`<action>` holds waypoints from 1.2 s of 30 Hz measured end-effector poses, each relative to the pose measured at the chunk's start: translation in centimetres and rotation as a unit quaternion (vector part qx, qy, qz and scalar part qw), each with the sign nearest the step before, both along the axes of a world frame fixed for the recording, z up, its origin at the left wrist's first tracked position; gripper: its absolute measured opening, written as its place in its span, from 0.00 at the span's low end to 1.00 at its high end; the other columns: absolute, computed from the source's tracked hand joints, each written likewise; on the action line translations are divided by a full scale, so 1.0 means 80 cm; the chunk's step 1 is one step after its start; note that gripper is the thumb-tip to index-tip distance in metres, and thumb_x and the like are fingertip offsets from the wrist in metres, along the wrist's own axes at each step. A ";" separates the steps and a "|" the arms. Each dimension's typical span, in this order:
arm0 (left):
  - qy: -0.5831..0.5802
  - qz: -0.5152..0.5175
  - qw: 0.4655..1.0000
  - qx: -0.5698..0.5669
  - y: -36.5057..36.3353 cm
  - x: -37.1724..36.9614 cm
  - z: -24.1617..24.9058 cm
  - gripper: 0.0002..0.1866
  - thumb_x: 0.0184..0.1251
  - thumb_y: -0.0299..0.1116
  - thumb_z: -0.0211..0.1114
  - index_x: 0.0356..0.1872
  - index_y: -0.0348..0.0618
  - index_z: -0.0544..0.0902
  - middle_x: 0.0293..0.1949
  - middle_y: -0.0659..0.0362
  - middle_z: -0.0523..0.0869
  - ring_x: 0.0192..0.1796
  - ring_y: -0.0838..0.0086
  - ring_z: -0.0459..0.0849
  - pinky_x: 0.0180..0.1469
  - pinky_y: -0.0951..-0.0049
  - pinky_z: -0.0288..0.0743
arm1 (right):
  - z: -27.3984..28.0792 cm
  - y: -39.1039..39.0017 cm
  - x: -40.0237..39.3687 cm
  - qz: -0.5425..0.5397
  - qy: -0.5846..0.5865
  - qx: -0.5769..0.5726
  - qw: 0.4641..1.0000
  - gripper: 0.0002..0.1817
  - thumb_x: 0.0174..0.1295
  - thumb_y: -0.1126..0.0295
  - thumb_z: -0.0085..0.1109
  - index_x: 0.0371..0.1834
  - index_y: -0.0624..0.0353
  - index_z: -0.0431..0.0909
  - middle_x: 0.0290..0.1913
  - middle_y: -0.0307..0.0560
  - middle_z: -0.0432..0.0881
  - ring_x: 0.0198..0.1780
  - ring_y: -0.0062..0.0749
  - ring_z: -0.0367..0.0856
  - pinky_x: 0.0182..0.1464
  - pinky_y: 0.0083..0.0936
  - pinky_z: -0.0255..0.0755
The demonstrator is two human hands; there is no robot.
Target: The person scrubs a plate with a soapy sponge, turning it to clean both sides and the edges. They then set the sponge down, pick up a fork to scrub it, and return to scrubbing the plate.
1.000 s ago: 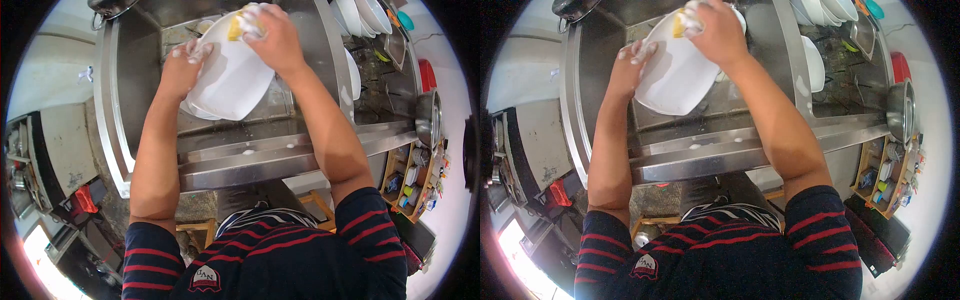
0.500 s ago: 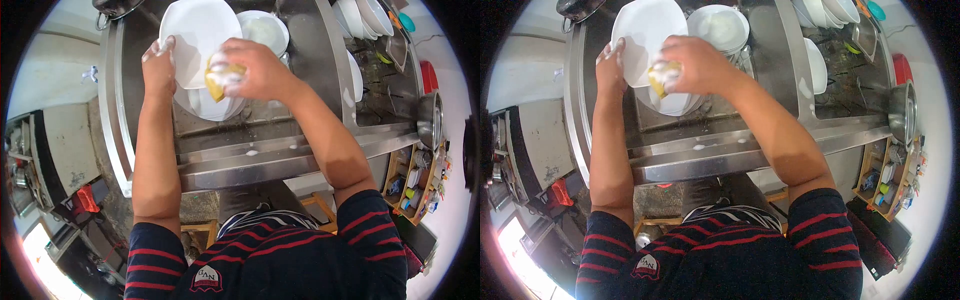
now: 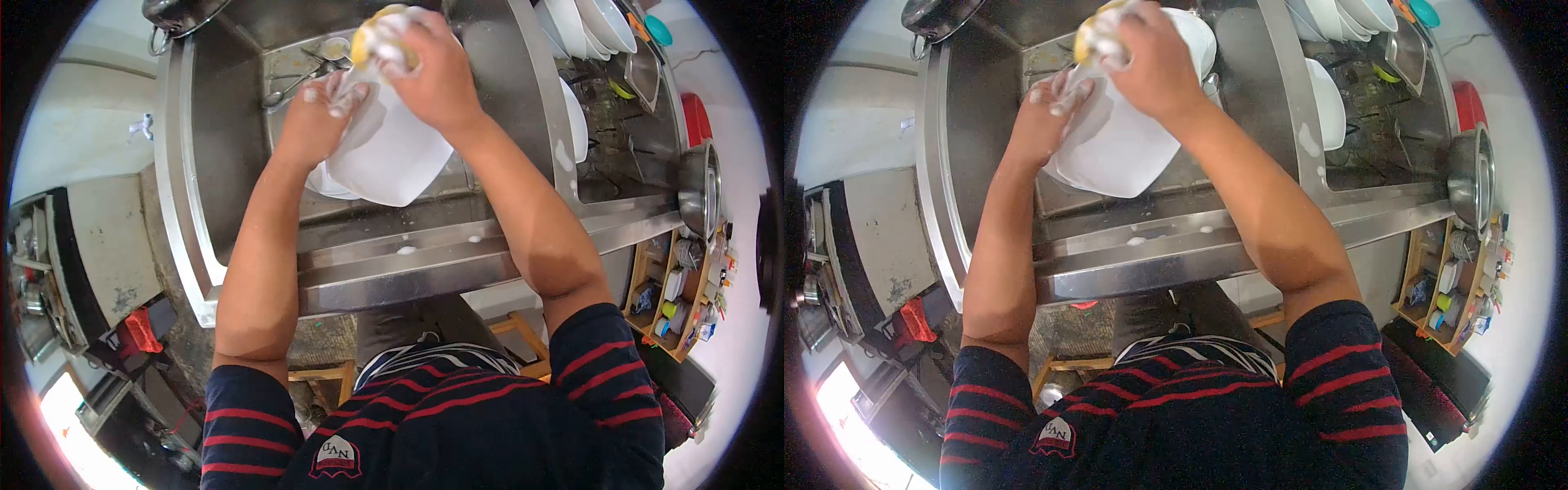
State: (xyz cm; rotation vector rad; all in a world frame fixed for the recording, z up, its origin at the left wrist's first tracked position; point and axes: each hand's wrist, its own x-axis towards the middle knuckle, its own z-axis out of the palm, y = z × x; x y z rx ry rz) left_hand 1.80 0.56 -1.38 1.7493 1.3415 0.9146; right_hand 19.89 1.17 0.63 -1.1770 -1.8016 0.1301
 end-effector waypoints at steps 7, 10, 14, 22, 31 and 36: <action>0.001 -0.056 0.997 -0.054 -0.001 -0.008 0.017 0.14 0.67 0.36 0.60 0.47 0.37 0.84 0.33 0.54 0.87 0.36 0.73 0.83 0.43 0.69 0.75 | 0.030 -0.006 0.008 0.085 -0.006 -0.039 0.996 0.21 0.49 0.76 0.62 0.49 0.65 0.77 0.51 0.60 0.76 0.55 0.58 0.74 0.57 0.41 0.70; 0.036 -0.034 0.995 -0.082 -0.005 -0.005 0.024 0.15 0.67 0.37 0.61 0.47 0.39 0.85 0.32 0.55 0.87 0.35 0.74 0.82 0.42 0.70 0.75 | 0.017 -0.005 0.008 -0.022 -0.016 -0.043 0.999 0.21 0.48 0.77 0.62 0.49 0.65 0.77 0.50 0.60 0.76 0.55 0.59 0.74 0.57 0.40 0.70; 0.025 -0.011 0.994 -0.102 0.000 -0.012 0.032 0.15 0.68 0.39 0.61 0.46 0.38 0.85 0.31 0.54 0.87 0.33 0.73 0.82 0.40 0.69 0.75 | 0.013 -0.004 0.008 0.047 -0.071 -0.034 0.996 0.20 0.54 0.73 0.60 0.52 0.64 0.76 0.52 0.56 0.77 0.55 0.50 0.77 0.56 0.36 0.71; -0.027 0.070 0.991 -0.110 0.016 -0.025 -0.002 0.17 0.67 0.41 0.62 0.46 0.37 0.85 0.32 0.53 0.87 0.35 0.72 0.82 0.42 0.71 0.74 | -0.012 -0.011 -0.004 0.108 -0.055 -0.098 0.988 0.24 0.45 0.68 0.69 0.49 0.60 0.80 0.47 0.52 0.78 0.47 0.51 0.80 0.49 0.37 0.75; -0.186 0.182 0.950 -0.170 0.027 -0.055 0.020 0.19 0.68 0.36 0.64 0.51 0.29 0.81 0.39 0.52 0.87 0.38 0.70 0.84 0.40 0.71 0.77 | 0.011 -0.017 0.017 0.330 -0.075 -0.186 0.922 0.22 0.41 0.67 0.70 0.44 0.57 0.85 0.51 0.50 0.79 0.49 0.45 0.81 0.52 0.31 0.74; -0.202 0.122 0.945 -0.228 0.027 -0.060 0.007 0.22 0.67 0.34 0.65 0.56 0.28 0.78 0.42 0.49 0.86 0.41 0.68 0.86 0.40 0.70 0.80 | -0.015 0.015 0.048 0.066 -0.087 -0.095 0.989 0.24 0.43 0.66 0.70 0.47 0.60 0.83 0.51 0.52 0.79 0.52 0.44 0.80 0.53 0.33 0.74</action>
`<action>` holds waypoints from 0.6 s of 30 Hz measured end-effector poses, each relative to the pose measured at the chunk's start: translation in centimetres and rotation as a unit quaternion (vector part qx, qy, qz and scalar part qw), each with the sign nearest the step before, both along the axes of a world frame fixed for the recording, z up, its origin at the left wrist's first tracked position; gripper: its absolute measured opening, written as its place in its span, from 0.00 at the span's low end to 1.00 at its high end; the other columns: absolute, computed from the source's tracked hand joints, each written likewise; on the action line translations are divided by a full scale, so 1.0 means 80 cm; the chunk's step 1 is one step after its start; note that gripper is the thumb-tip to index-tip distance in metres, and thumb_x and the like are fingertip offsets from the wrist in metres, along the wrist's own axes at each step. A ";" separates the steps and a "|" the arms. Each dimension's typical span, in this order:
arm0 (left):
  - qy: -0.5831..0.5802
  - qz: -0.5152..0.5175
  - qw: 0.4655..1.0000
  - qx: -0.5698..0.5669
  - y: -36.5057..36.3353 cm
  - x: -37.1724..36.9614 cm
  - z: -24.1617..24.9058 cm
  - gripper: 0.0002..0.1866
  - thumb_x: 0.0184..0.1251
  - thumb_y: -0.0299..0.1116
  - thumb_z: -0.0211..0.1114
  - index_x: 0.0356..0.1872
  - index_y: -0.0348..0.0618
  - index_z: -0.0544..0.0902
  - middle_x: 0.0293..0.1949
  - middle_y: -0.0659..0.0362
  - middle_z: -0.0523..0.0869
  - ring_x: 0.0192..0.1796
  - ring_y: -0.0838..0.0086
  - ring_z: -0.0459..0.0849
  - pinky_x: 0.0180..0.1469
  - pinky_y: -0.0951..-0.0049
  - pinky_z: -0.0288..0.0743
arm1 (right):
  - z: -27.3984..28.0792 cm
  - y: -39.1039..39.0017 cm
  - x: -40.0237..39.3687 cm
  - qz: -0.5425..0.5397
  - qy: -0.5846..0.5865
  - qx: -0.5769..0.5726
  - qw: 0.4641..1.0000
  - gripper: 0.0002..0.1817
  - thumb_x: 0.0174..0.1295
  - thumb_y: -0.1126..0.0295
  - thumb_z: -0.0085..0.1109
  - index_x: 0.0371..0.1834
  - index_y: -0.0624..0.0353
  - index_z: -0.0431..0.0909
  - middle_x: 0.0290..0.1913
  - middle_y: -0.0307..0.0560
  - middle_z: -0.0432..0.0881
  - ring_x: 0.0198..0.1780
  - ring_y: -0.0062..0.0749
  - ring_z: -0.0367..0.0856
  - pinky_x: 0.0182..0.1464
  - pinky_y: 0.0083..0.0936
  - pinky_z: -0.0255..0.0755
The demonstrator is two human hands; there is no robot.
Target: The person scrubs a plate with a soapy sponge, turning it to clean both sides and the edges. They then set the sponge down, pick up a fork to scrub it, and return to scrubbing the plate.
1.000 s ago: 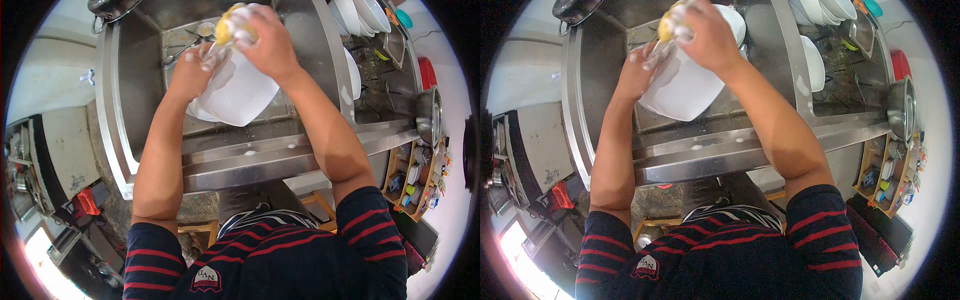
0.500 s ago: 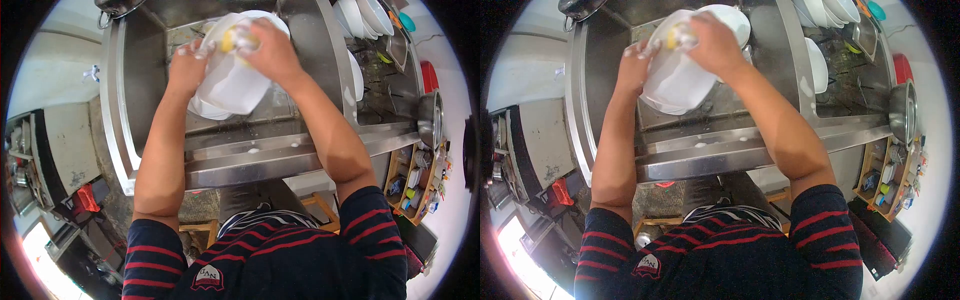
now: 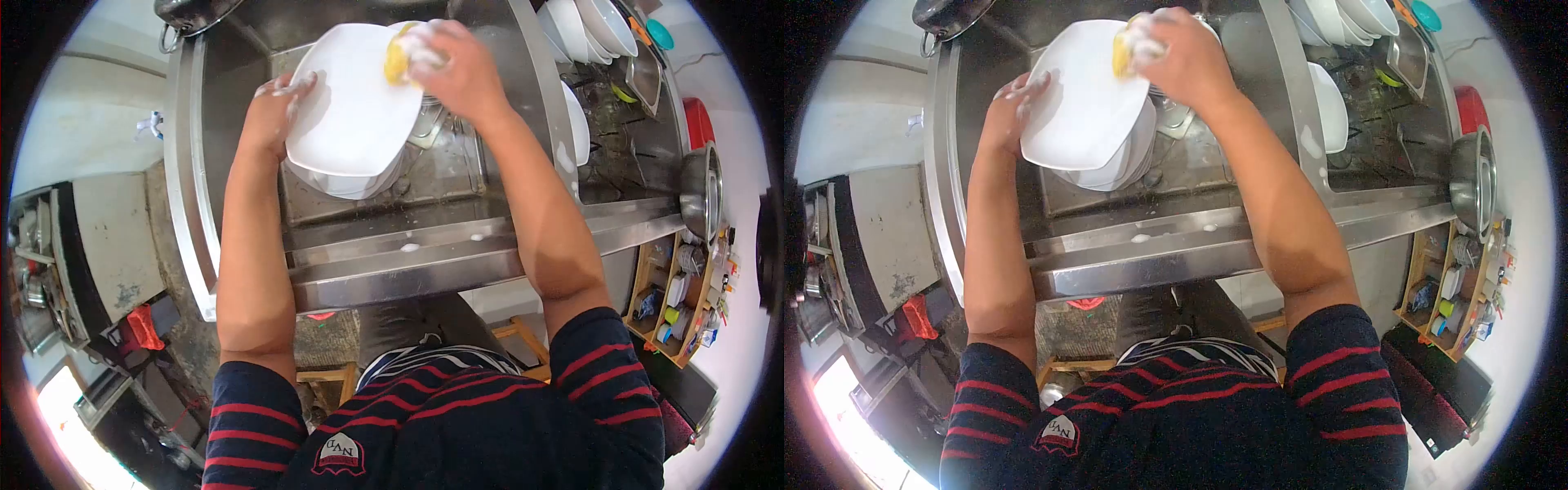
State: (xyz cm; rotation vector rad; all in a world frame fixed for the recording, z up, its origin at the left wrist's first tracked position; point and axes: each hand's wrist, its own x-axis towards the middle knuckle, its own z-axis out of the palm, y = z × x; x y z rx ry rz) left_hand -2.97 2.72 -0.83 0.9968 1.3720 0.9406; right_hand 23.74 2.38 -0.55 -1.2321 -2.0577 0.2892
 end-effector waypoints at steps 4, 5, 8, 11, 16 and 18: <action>-0.051 -0.013 0.998 -0.022 -0.008 -0.001 -0.003 0.23 0.65 0.35 0.67 0.56 0.28 0.79 0.42 0.49 0.87 0.41 0.68 0.87 0.40 0.72 0.82 | 0.008 0.008 0.001 -0.058 0.401 -0.177 0.897 0.22 0.53 0.65 0.63 0.52 0.62 0.78 0.53 0.52 0.79 0.53 0.43 0.79 0.55 0.33 0.73; -0.094 -0.043 0.995 -0.005 -0.010 0.001 0.004 0.24 0.64 0.35 0.68 0.56 0.28 0.79 0.42 0.49 0.87 0.40 0.68 0.88 0.39 0.72 0.83 | 0.022 0.004 -0.003 0.021 0.569 -0.212 0.794 0.20 0.61 0.67 0.55 0.56 0.63 0.74 0.53 0.50 0.79 0.54 0.39 0.79 0.57 0.31 0.71; -0.165 -0.167 0.963 -0.132 -0.016 0.009 0.013 0.19 0.66 0.33 0.64 0.53 0.31 0.81 0.31 0.56 0.84 0.24 0.76 0.82 0.22 0.78 0.75 | 0.037 0.001 -0.008 0.026 0.626 -0.188 0.757 0.21 0.65 0.63 0.50 0.58 0.62 0.73 0.51 0.44 0.80 0.51 0.32 0.80 0.56 0.26 0.72; -0.361 -0.264 0.867 -0.221 -0.018 0.030 -0.006 0.18 0.71 0.35 0.58 0.51 0.29 0.76 0.22 0.62 0.73 0.15 0.81 0.68 0.16 0.80 0.62 | 0.038 0.000 0.007 0.028 0.676 -0.226 0.701 0.21 0.66 0.63 0.50 0.59 0.62 0.72 0.51 0.44 0.80 0.52 0.31 0.80 0.56 0.24 0.72; -0.370 -0.247 0.851 -0.280 -0.039 0.067 0.006 0.21 0.72 0.40 0.55 0.53 0.28 0.74 0.23 0.59 0.74 0.17 0.79 0.69 0.16 0.80 0.62 | 0.043 0.004 0.000 0.081 0.638 -0.177 0.745 0.22 0.64 0.66 0.52 0.60 0.61 0.72 0.52 0.46 0.80 0.53 0.29 0.80 0.55 0.22 0.72; -0.461 -0.255 0.794 -0.303 -0.047 0.065 -0.010 0.29 0.72 0.51 0.54 0.52 0.28 0.75 0.27 0.53 0.76 0.20 0.73 0.73 0.18 0.77 0.66 | 0.044 0.000 -0.008 0.070 0.581 -0.182 0.790 0.22 0.62 0.67 0.56 0.59 0.62 0.73 0.52 0.47 0.80 0.53 0.33 0.80 0.55 0.24 0.72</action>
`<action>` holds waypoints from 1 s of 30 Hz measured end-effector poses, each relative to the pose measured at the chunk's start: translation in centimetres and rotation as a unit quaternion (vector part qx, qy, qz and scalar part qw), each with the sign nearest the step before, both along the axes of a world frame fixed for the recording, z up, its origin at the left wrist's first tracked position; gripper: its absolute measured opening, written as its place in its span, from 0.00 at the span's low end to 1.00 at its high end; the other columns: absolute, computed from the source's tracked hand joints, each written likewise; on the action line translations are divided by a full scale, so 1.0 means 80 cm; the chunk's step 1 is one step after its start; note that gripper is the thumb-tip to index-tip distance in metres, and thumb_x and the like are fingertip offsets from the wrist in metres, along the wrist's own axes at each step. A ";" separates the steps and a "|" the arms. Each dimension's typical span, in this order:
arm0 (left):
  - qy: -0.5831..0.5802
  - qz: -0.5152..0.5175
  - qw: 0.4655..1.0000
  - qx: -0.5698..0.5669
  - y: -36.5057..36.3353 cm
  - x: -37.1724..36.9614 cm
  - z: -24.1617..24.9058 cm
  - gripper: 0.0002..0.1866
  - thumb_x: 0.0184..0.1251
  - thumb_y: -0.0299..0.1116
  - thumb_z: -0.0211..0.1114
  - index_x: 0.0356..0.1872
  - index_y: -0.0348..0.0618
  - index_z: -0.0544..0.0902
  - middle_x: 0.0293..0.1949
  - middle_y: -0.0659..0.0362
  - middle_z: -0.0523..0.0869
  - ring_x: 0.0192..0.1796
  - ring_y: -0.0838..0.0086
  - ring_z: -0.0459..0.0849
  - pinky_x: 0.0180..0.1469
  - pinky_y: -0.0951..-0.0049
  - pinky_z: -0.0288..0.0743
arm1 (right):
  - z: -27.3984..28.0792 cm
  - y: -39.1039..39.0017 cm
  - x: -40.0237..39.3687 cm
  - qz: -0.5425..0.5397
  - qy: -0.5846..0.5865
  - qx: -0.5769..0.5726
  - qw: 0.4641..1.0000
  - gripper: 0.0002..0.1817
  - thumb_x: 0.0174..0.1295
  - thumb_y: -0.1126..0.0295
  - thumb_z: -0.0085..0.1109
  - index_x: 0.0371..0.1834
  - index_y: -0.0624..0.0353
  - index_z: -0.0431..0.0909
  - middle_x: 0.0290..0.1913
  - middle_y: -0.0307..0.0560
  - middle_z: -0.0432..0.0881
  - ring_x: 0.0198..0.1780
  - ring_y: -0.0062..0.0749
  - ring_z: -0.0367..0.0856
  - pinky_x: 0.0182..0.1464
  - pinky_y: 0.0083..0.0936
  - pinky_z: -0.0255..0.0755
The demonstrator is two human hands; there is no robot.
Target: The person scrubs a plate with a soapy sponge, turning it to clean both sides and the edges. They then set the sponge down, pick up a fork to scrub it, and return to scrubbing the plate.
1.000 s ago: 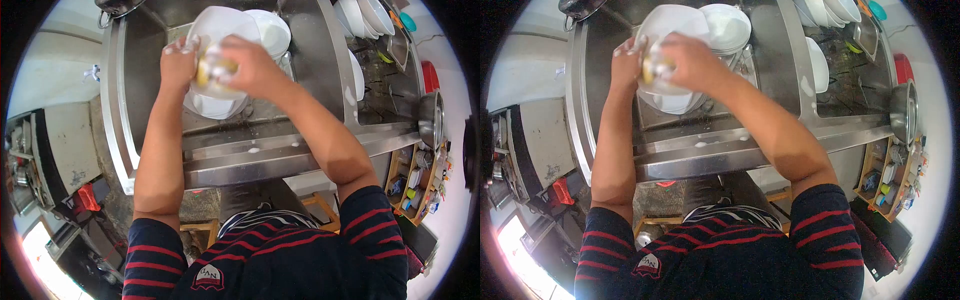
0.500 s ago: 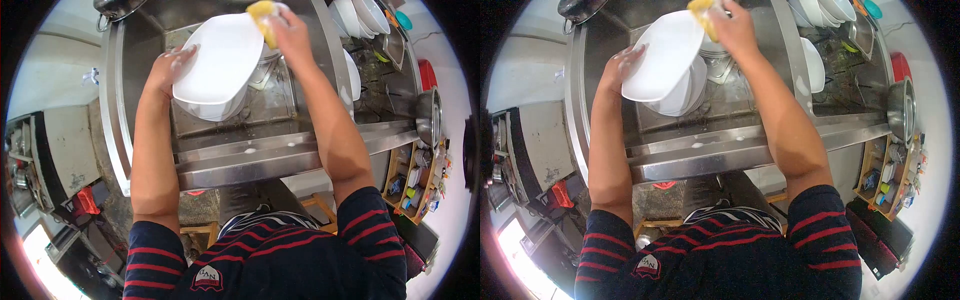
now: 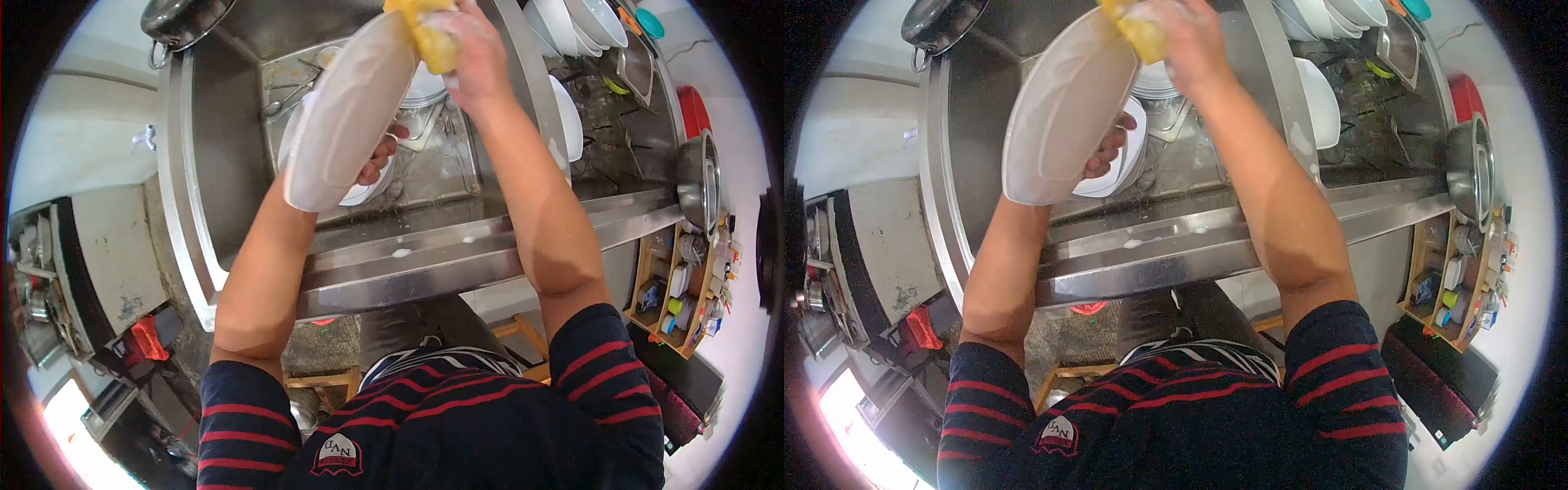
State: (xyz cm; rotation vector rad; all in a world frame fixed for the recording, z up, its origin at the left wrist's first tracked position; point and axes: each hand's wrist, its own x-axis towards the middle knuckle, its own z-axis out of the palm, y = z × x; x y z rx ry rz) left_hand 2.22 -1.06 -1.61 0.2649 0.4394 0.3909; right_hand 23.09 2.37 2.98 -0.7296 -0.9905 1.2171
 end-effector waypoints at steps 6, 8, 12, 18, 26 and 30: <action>-0.043 0.080 0.996 -0.010 -0.012 0.002 -0.016 0.32 0.68 0.59 0.54 0.53 0.36 0.76 0.33 0.49 0.80 0.25 0.65 0.79 0.20 0.72 0.73 | 0.013 -0.030 -0.048 -0.196 -0.345 0.092 0.913 0.22 0.60 0.69 0.61 0.57 0.66 0.73 0.49 0.56 0.79 0.52 0.48 0.79 0.55 0.35 0.71; -0.061 0.090 0.994 -0.005 -0.009 0.001 -0.016 0.32 0.68 0.59 0.54 0.53 0.36 0.76 0.33 0.49 0.80 0.25 0.65 0.79 0.20 0.72 0.73 | 0.017 -0.025 -0.052 -0.210 -0.393 0.237 0.863 0.23 0.55 0.70 0.64 0.53 0.68 0.73 0.47 0.59 0.76 0.49 0.54 0.78 0.52 0.38 0.72; -0.093 0.085 0.992 -0.003 -0.011 -0.003 -0.015 0.32 0.68 0.59 0.54 0.53 0.36 0.76 0.34 0.49 0.80 0.26 0.65 0.79 0.21 0.71 0.74 | 0.005 -0.060 -0.087 -0.164 -0.400 0.285 0.856 0.23 0.46 0.61 0.70 0.46 0.57 0.83 0.54 0.55 0.77 0.50 0.50 0.79 0.53 0.39 0.73; -0.119 0.076 0.990 -0.001 -0.010 -0.009 -0.014 0.32 0.68 0.60 0.54 0.54 0.37 0.76 0.34 0.48 0.80 0.27 0.64 0.79 0.22 0.71 0.75 | 0.009 -0.078 -0.083 -0.021 -0.464 0.428 0.775 0.26 0.45 0.58 0.70 0.49 0.54 0.82 0.55 0.57 0.75 0.52 0.49 0.77 0.52 0.45 0.71; -0.138 0.085 0.987 0.008 -0.005 -0.001 -0.013 0.33 0.67 0.60 0.54 0.54 0.37 0.75 0.36 0.48 0.80 0.28 0.64 0.80 0.23 0.71 0.76 | -0.018 -0.020 -0.045 -0.239 -0.410 0.245 0.846 0.25 0.47 0.66 0.68 0.51 0.60 0.77 0.50 0.58 0.76 0.48 0.53 0.77 0.49 0.42 0.72; -0.140 0.074 0.987 -0.004 -0.006 -0.009 -0.012 0.33 0.67 0.60 0.54 0.55 0.37 0.75 0.36 0.48 0.80 0.29 0.64 0.80 0.23 0.70 0.76 | -0.007 -0.066 -0.088 -0.129 -0.426 0.370 0.816 0.26 0.43 0.56 0.70 0.48 0.50 0.81 0.53 0.54 0.76 0.48 0.52 0.78 0.51 0.46 0.72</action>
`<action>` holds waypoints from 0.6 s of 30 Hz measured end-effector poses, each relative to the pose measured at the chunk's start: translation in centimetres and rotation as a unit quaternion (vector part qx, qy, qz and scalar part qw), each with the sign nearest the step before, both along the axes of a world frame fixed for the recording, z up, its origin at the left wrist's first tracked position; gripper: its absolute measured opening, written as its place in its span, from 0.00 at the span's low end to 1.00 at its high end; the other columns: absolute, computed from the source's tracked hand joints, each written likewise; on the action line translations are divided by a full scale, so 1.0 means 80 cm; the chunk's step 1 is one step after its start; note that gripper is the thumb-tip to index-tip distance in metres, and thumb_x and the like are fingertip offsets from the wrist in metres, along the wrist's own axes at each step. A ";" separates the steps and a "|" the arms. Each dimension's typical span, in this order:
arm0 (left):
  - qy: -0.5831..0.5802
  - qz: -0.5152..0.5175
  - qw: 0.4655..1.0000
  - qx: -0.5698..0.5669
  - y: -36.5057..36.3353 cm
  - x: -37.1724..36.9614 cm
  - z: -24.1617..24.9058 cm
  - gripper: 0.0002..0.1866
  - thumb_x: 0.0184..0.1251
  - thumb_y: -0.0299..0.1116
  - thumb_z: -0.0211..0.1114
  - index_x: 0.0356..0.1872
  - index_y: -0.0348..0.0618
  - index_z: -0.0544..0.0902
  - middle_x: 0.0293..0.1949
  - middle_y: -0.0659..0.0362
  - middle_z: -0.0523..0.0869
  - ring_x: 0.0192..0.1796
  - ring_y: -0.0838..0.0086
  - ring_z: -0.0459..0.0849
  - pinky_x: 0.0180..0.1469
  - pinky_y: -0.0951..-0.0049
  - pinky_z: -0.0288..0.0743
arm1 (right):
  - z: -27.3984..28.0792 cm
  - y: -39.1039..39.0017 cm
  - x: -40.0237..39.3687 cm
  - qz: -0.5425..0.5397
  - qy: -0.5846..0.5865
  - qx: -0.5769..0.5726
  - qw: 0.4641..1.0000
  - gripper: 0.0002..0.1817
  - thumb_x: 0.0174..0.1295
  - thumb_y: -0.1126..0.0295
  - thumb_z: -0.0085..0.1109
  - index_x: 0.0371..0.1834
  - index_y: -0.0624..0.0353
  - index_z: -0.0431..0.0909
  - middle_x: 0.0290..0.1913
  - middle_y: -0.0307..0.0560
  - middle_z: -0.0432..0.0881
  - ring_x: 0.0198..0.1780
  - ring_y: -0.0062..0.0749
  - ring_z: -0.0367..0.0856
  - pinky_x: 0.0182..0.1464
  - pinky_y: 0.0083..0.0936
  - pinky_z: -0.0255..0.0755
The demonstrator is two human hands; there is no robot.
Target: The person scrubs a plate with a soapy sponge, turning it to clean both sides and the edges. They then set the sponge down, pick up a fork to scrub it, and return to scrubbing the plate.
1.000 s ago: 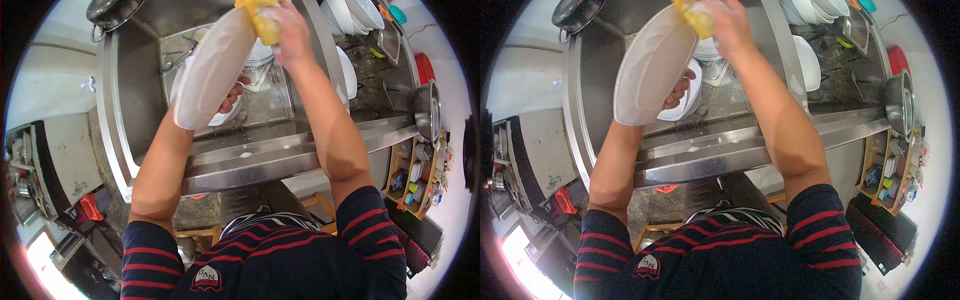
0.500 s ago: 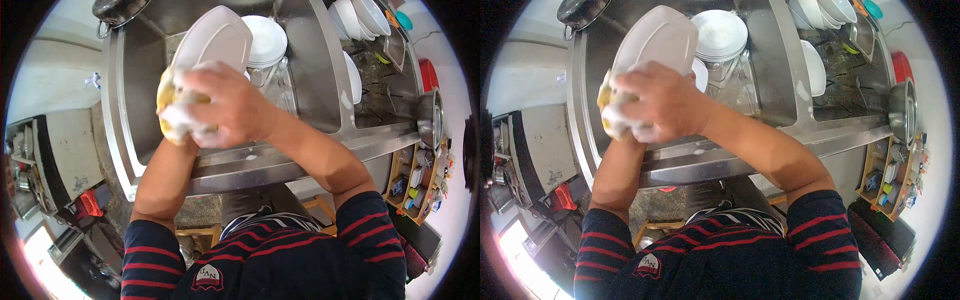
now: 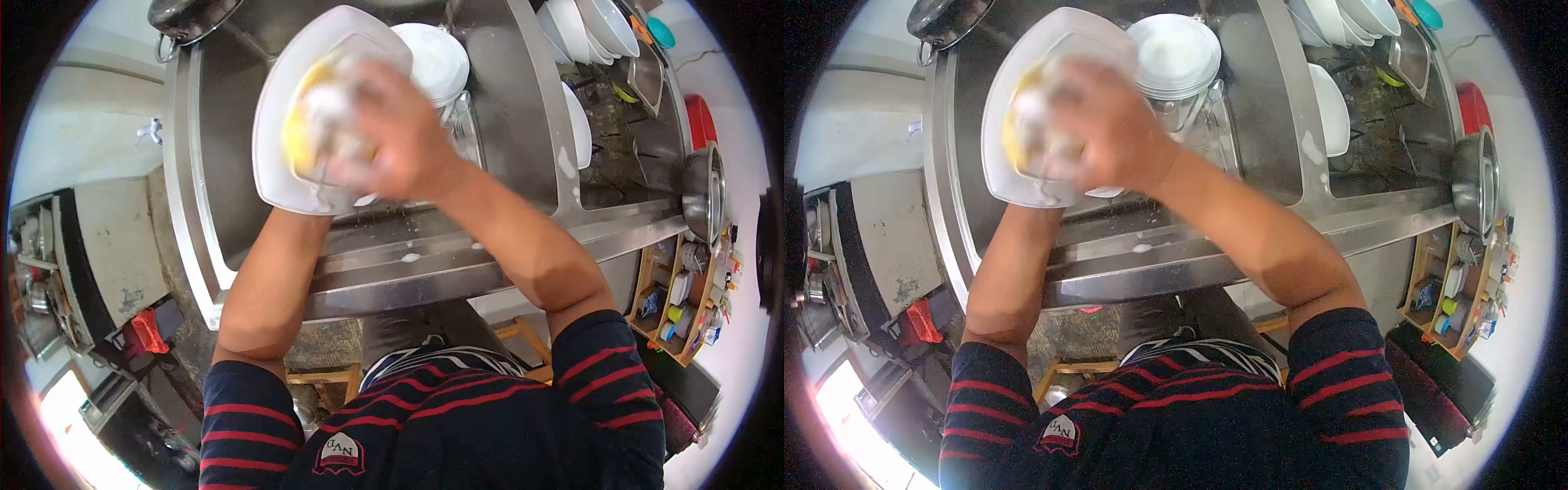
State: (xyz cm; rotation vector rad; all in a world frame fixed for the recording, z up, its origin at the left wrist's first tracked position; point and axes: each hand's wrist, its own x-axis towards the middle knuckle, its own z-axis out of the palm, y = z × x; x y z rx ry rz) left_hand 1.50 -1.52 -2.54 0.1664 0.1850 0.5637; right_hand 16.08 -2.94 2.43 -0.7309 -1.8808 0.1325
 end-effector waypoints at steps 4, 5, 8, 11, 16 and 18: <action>-0.007 -0.009 1.000 -0.002 -0.001 -0.007 0.001 0.33 0.67 0.60 0.54 0.55 0.37 0.75 0.37 0.48 0.80 0.30 0.64 0.80 0.24 0.70 0.77 | 0.010 -0.012 -0.007 0.088 -0.048 -0.009 0.995 0.27 0.42 0.56 0.71 0.48 0.50 0.80 0.52 0.53 0.76 0.48 0.52 0.78 0.51 0.45 0.73; -0.012 -0.007 1.000 0.003 -0.001 -0.004 0.000 0.33 0.67 0.60 0.54 0.55 0.37 0.75 0.37 0.48 0.80 0.30 0.64 0.80 0.24 0.70 0.77 | 0.008 -0.004 0.003 0.088 -0.049 -0.010 0.995 0.27 0.42 0.56 0.71 0.48 0.50 0.80 0.52 0.53 0.76 0.48 0.52 0.78 0.51 0.45 0.73; -0.029 0.003 0.999 0.015 -0.003 0.002 0.001 0.33 0.67 0.60 0.54 0.55 0.37 0.75 0.38 0.48 0.80 0.31 0.63 0.80 0.25 0.70 0.77 | -0.007 0.034 0.039 -0.062 0.027 -0.063 0.996 0.26 0.43 0.65 0.72 0.49 0.58 0.80 0.53 0.56 0.76 0.48 0.54 0.78 0.52 0.42 0.73; -0.041 0.004 0.999 0.021 -0.003 0.007 0.004 0.33 0.67 0.60 0.54 0.56 0.38 0.75 0.38 0.47 0.80 0.31 0.63 0.80 0.25 0.70 0.78 | 0.006 0.037 0.042 -0.123 0.053 -0.056 0.989 0.19 0.50 0.75 0.63 0.46 0.67 0.75 0.46 0.62 0.76 0.44 0.55 0.77 0.45 0.40 0.73; -0.041 -0.007 0.999 0.016 -0.004 0.003 0.004 0.33 0.67 0.61 0.54 0.56 0.38 0.75 0.39 0.47 0.80 0.32 0.63 0.80 0.26 0.69 0.78 | 0.002 -0.005 -0.005 -0.024 0.008 -0.028 0.999 0.18 0.46 0.65 0.72 0.40 0.61 0.82 0.56 0.58 0.75 0.49 0.53 0.78 0.52 0.42 0.73; -0.041 -0.014 0.999 0.009 -0.006 -0.002 0.004 0.33 0.67 0.61 0.54 0.56 0.38 0.75 0.39 0.47 0.80 0.33 0.63 0.81 0.26 0.69 0.78 | 0.013 -0.016 -0.013 0.053 -0.013 -0.018 0.998 0.18 0.43 0.64 0.72 0.38 0.58 0.82 0.55 0.56 0.76 0.46 0.53 0.78 0.51 0.44 0.73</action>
